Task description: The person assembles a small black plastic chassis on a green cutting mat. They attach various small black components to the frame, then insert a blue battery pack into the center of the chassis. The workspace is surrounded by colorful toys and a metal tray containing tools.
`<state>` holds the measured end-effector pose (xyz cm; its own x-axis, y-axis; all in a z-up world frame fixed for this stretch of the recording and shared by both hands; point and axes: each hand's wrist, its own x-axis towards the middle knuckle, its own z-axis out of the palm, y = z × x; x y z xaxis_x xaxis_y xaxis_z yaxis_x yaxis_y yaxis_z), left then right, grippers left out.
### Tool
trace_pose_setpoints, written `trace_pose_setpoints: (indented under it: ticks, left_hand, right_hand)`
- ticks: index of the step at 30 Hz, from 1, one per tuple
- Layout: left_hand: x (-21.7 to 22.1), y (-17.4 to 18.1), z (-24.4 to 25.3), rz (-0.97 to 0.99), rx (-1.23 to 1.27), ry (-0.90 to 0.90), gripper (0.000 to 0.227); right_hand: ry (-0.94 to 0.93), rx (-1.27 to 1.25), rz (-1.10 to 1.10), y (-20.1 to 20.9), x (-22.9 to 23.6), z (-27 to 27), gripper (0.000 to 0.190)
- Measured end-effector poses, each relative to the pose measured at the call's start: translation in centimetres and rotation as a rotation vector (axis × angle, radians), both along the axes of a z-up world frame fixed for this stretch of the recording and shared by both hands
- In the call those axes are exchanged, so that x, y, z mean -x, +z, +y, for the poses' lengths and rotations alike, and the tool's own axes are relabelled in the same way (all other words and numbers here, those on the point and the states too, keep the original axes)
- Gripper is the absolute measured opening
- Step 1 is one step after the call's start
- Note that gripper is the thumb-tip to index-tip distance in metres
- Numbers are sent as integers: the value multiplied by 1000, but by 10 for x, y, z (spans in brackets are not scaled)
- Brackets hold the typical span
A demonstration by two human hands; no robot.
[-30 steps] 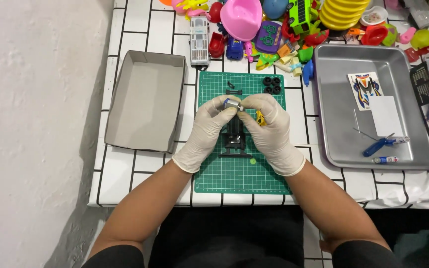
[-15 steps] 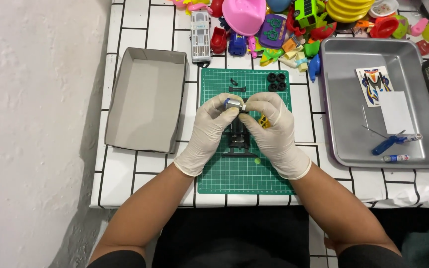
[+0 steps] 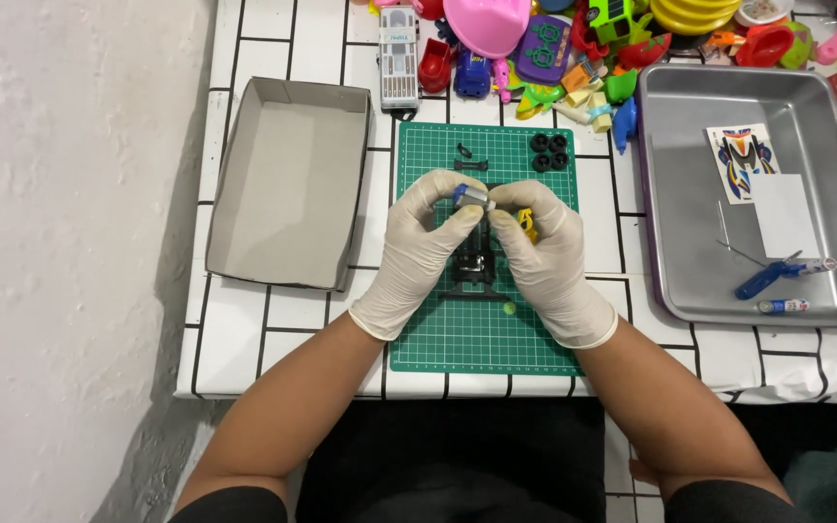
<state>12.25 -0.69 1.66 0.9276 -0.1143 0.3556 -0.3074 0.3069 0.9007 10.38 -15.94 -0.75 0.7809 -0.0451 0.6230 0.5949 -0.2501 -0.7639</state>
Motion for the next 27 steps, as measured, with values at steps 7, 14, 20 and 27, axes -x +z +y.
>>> trace_pose_setpoints:
  ticks: [7, 14, 20, 27]
  left_hand:
    - [3, -2, -2, -29, -3, 37, 13]
    - [0, -10, -2, -67, -69, 80, 15]
    - [0, -10, 0, -116, -154, 146, 20]
    - [4, -7, 0, -164, -235, 168, 30]
  right_hand:
    - [72, -69, 149, 5, 3, 1, 17]
    - [233, -347, 353, 3, -3, -4, 26]
    - [285, -488, 427, -11, -9, -9, 24]
    - [338, -588, 484, -24, -17, -18, 23]
